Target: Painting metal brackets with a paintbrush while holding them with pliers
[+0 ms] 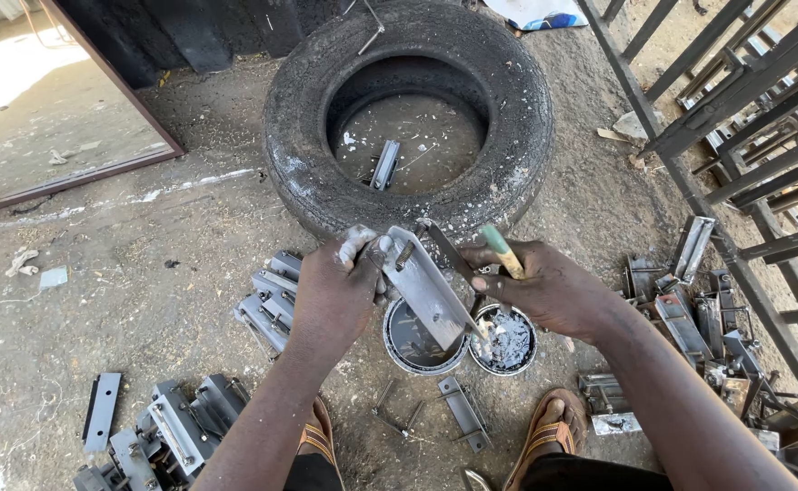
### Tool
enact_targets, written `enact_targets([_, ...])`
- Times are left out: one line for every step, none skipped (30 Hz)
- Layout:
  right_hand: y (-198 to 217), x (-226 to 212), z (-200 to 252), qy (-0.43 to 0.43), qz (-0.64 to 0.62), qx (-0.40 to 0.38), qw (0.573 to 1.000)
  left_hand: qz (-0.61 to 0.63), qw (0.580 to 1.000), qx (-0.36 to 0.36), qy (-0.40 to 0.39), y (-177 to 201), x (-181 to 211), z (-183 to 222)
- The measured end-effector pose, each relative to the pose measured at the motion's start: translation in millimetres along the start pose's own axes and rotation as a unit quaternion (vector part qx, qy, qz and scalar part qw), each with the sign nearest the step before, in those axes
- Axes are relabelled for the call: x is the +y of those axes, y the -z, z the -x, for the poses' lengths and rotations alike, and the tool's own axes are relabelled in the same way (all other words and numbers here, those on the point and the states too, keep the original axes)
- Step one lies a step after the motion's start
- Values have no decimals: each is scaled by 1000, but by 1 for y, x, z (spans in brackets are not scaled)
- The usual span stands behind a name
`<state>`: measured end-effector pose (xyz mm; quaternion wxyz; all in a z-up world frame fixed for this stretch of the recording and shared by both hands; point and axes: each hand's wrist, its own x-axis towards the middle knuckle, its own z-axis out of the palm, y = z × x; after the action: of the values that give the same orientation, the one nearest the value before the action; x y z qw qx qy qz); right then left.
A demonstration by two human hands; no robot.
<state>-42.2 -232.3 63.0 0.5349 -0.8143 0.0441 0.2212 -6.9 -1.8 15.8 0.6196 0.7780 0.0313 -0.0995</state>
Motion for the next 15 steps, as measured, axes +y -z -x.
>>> enact_targets([0,1,2,-26,10,2,1000,4,1000,5,14,-1,-6,-5])
enact_targets([0,2,4,-52,19,4,998,7,1000,11,28,-1,-13,-9])
enact_targets([0,6,3,-52,20,3,998,8,999,12,28,-2,-5,-5])
enact_targets([-1,10,2,-56,25,8,998,-20,999,6,41,-1,3,-1])
enact_targets([-1,13,1,-60,30,14,998,-47,998,0,53,-1,10,4])
enact_targets([-2,8,4,-59,30,13,998,-47,998,1,53,-1,13,2])
enact_targets([-2,2,7,-54,31,19,998,-11,999,14,31,-1,15,1])
enact_targets([-3,-5,9,-48,32,24,998,26,999,28,6,-1,18,-2])
enact_targets([-2,-7,9,-46,33,24,998,26,999,30,5,-2,18,-1])
enact_targets([-2,-9,8,-25,67,19,997,26,999,24,12,-2,17,0])
enact_targets([-2,-11,7,-4,100,14,995,26,999,18,19,-3,17,1])
enact_targets([-6,-15,7,-4,100,14,995,26,999,18,20,-2,12,1])
enact_targets([-10,-19,7,-4,137,22,990,20,1000,3,23,-2,7,0])
enact_targets([-13,-22,7,-6,175,32,984,15,999,-13,26,-3,2,-1])
enact_targets([-13,-15,4,-7,175,33,984,16,999,-15,26,-6,5,1])
